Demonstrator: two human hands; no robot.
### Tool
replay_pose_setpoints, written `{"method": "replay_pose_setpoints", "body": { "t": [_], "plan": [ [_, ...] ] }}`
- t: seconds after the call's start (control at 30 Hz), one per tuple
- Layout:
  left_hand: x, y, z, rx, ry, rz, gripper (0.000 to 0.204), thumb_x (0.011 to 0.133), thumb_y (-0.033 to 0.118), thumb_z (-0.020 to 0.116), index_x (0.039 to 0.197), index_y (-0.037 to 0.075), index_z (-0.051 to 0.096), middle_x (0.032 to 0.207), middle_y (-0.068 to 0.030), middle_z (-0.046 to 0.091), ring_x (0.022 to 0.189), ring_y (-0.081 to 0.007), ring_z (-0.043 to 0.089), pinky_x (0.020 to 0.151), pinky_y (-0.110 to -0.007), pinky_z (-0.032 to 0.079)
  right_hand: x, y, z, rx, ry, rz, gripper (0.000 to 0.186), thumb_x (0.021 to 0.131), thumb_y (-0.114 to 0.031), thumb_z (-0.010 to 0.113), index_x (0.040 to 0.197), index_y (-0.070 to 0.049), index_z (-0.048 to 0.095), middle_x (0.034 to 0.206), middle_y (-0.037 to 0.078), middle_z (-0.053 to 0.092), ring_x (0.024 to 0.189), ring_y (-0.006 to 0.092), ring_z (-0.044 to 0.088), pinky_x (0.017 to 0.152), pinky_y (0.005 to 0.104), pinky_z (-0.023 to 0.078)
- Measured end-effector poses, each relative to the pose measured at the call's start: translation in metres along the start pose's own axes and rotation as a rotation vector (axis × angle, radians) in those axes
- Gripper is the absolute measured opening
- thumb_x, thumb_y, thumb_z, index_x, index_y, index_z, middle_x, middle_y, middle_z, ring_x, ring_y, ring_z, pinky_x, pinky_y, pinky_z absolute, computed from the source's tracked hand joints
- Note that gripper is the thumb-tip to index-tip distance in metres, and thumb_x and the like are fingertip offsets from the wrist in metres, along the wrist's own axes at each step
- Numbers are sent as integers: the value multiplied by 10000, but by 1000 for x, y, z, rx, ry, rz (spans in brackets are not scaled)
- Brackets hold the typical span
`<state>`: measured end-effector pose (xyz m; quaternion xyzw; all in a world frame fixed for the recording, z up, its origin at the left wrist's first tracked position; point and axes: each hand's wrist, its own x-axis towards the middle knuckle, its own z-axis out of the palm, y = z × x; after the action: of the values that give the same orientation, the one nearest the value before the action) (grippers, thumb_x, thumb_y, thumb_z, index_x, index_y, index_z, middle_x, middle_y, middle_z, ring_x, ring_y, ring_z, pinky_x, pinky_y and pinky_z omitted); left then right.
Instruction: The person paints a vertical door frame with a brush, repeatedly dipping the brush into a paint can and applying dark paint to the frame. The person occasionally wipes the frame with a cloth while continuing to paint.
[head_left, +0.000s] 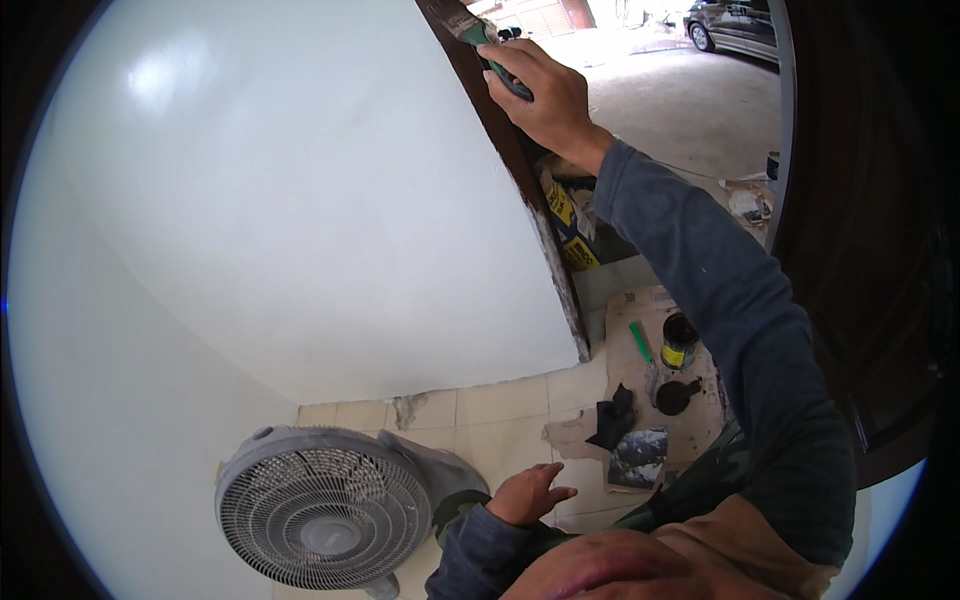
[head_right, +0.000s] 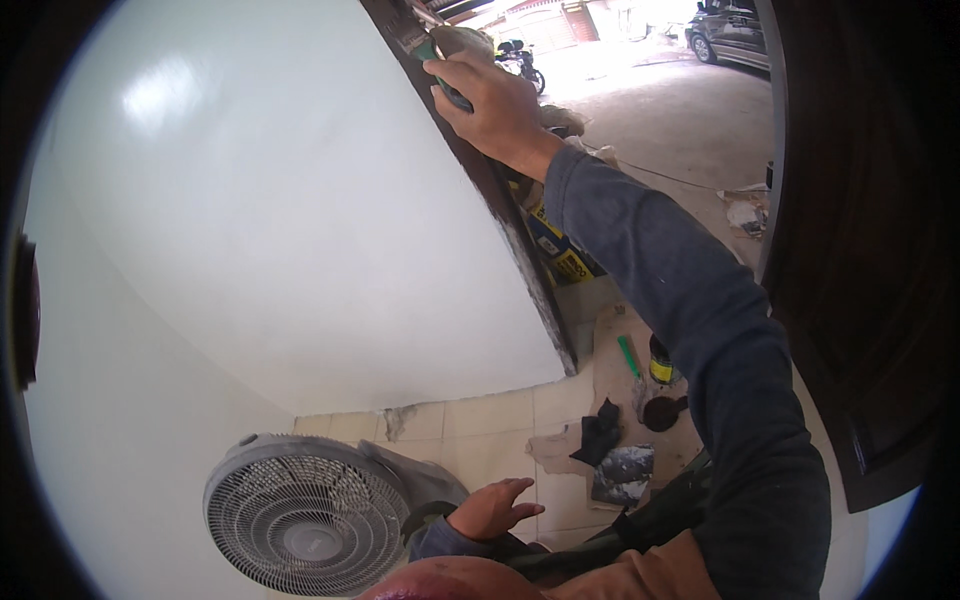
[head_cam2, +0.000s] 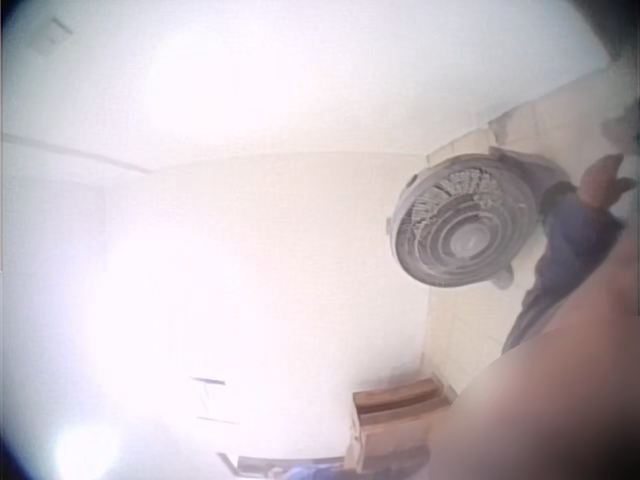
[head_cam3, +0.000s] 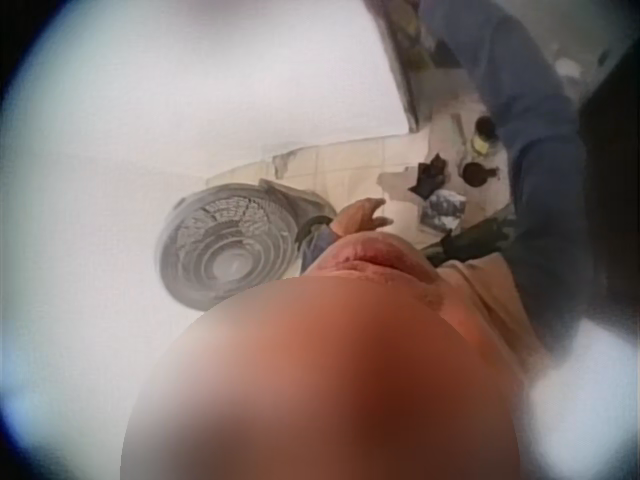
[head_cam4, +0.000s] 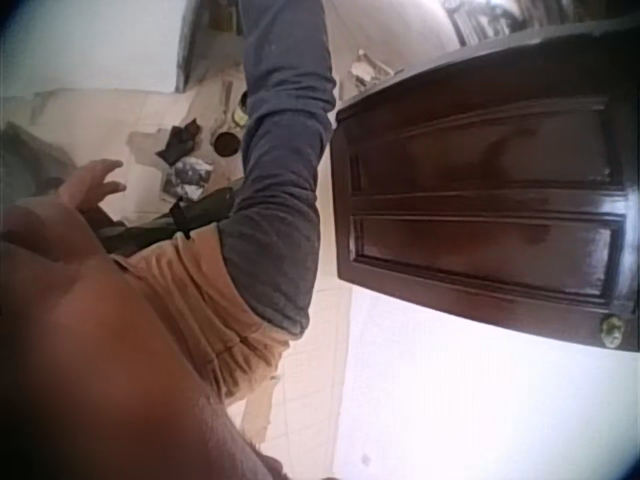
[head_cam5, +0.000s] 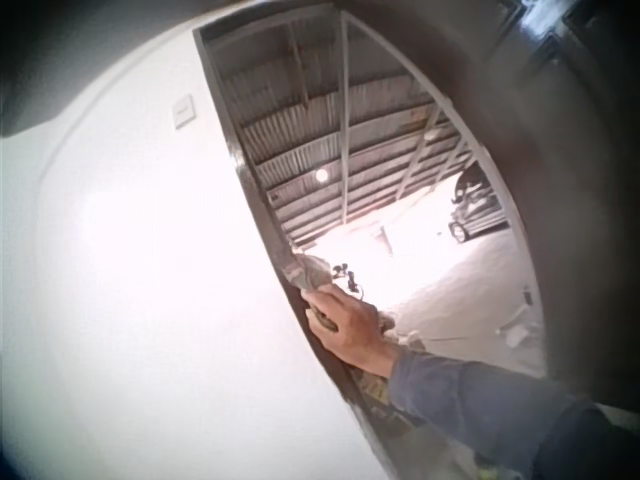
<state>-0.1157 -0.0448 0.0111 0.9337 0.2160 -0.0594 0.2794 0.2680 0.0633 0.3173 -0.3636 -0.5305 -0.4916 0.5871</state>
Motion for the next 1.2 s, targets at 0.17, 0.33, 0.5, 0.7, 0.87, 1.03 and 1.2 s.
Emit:
{"method": "replay_pose_setpoints", "body": {
  "t": [0.17,0.33,0.5,0.7,0.87,1.03,1.2],
  "plan": [
    [1,5,-2,-12,-10,-15,617,961,453,672,1347,-22,593,1258,-275,657,1163,-438,630,992,-466,505,-6,-4,-3,-12,-30,-3,280,912,-177,707,1185,-114,710,1076,45,717,854,233,725,739,335,597],
    [1,8,-4,-9,-12,-11,616,962,455,670,1349,-19,592,1260,-274,656,1165,-438,630,992,-468,506,-9,-7,-6,1,-29,-5,275,896,-159,707,1168,-113,718,1061,41,717,815,230,723,721,332,595],
    [0,7,-2,-6,-16,-22,614,965,456,666,1347,-17,590,1255,-273,657,1165,-439,630,995,-471,505,-13,-5,-8,28,-45,15,282,884,-151,705,1162,-112,722,1036,38,711,791,235,716,705,336,591],
    [1,6,-1,-12,0,3,608,962,450,671,1343,-18,591,1247,-269,661,1153,-439,635,987,-474,508,-17,-7,-13,11,-72,12,284,884,-155,700,1163,-115,724,1043,31,702,798,226,708,694,338,588],
    [0,7,-2,-15,-1,-7,606,960,448,675,1342,-15,592,1251,-265,662,1153,-435,638,987,-470,510,-21,-9,-18,2,-132,17,296,923,-141,695,1215,-91,700,1045,63,701,824,228,716,720,335,594],
    [0,7,-2,5,18,5,604,957,453,669,1336,-12,598,1238,-254,671,1137,-421,648,964,-463,523,-25,-9,-20,-12,-146,10,288,922,-139,693,1206,-88,701,1049,64,702,811,221,718,703,331,594],
    [0,8,-3,0,-4,-14,608,958,445,676,1350,-12,593,1266,-259,660,1161,-430,637,984,-471,513,-28,-10,-20,-21,-143,-9,278,920,-133,694,1193,-81,702,1047,69,707,813,221,722,700,326,595]
  ]
}}
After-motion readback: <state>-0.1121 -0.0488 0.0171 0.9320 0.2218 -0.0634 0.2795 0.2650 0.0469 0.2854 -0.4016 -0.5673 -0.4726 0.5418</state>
